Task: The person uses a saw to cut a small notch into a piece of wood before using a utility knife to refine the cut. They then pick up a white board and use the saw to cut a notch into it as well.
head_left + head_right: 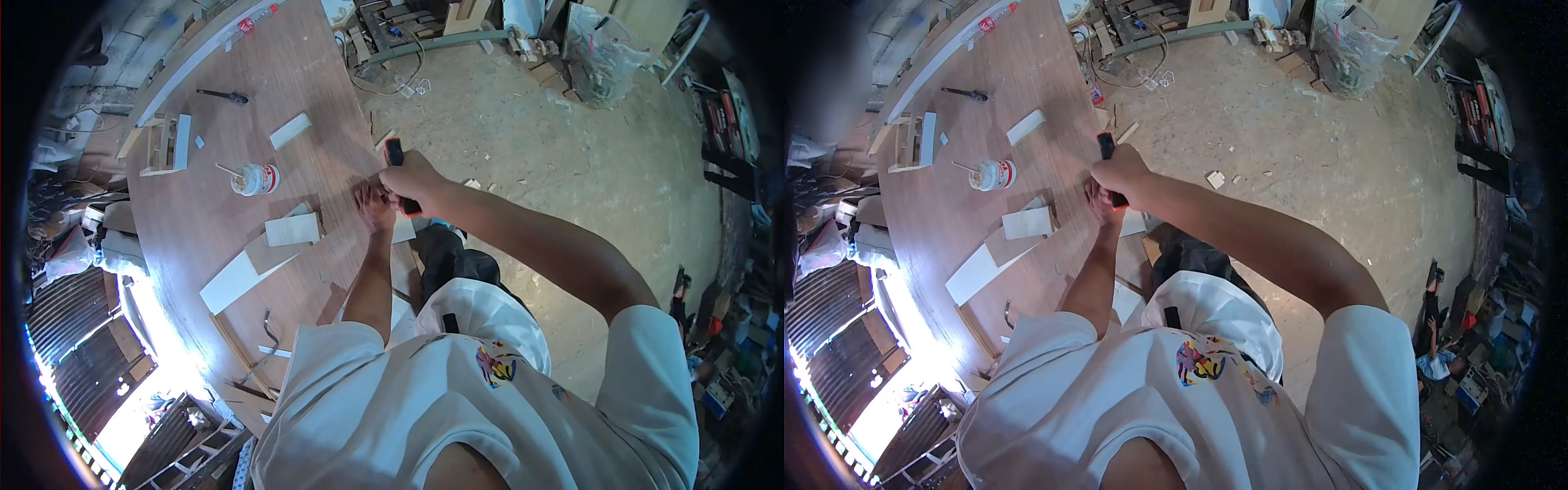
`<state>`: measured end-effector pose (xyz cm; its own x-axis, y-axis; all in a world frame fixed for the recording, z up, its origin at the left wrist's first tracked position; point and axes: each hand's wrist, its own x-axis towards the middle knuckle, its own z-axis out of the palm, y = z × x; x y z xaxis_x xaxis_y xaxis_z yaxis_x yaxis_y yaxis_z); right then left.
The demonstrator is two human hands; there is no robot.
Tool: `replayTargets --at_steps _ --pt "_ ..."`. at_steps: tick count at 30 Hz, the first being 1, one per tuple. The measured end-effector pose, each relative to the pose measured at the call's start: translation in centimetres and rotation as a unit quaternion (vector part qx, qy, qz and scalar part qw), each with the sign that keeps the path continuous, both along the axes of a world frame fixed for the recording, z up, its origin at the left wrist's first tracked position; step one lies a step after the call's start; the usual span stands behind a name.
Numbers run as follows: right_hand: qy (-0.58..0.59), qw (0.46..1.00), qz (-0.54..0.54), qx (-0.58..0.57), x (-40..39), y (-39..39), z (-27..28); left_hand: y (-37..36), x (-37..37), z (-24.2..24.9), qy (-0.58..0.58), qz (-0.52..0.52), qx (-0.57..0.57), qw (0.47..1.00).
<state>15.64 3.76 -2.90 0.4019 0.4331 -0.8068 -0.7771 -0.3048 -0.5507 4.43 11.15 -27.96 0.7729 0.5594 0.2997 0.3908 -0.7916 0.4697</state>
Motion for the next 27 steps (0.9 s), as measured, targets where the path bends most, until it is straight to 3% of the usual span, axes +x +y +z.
replayTargets --at_steps 4,5,7,9,11,13,15,17,20,25,27 --pt "-0.012 0.999 0.007 0.032 -0.4 0.0 -0.4 -0.2 0.0 0.8 0.011 -0.029 -0.054 0.998" --pt "-0.009 0.999 0.007 0.034 -0.7 0.2 -2.4 -0.1 0.1 1.6 0.007 -0.029 -0.068 0.997" --pt "-0.125 0.989 0.055 -0.050 -1.2 0.7 -9.3 0.4 0.1 0.5 0.019 -0.029 -0.020 0.999" --pt "-0.128 0.987 0.059 -0.077 -1.0 2.9 -11.0 0.1 0.1 0.4 0.002 -0.026 0.032 0.999" --pt "-0.137 0.982 0.082 -0.106 -0.6 3.9 -13.1 0.6 -0.2 0.0 0.043 -0.027 0.000 0.999" --pt "-0.123 0.987 0.049 -0.088 -0.1 3.4 -12.0 0.2 0.4 0.1 0.074 -0.019 -0.040 0.996" --pt "-0.107 0.992 0.022 -0.067 0.4 3.3 -10.3 0.0 0.4 0.7 0.014 -0.010 -0.023 1.000" --pt "-0.006 0.994 -0.091 0.060 0.9 3.2 -6.9 -0.4 0.6 2.2 0.004 -0.003 -0.024 1.000" --pt "-0.013 0.992 -0.068 0.107 2.0 2.0 -1.5 -0.3 1.0 2.0 -0.025 0.011 0.009 1.000" --pt "-0.124 0.982 -0.029 0.138 0.1 -4.3 3.8 0.0 0.8 1.0 -0.016 0.001 0.043 0.999" --pt "-0.152 0.986 -0.004 0.062 -0.7 -6.9 4.0 0.3 0.6 0.2 -0.001 -0.005 0.019 1.000"
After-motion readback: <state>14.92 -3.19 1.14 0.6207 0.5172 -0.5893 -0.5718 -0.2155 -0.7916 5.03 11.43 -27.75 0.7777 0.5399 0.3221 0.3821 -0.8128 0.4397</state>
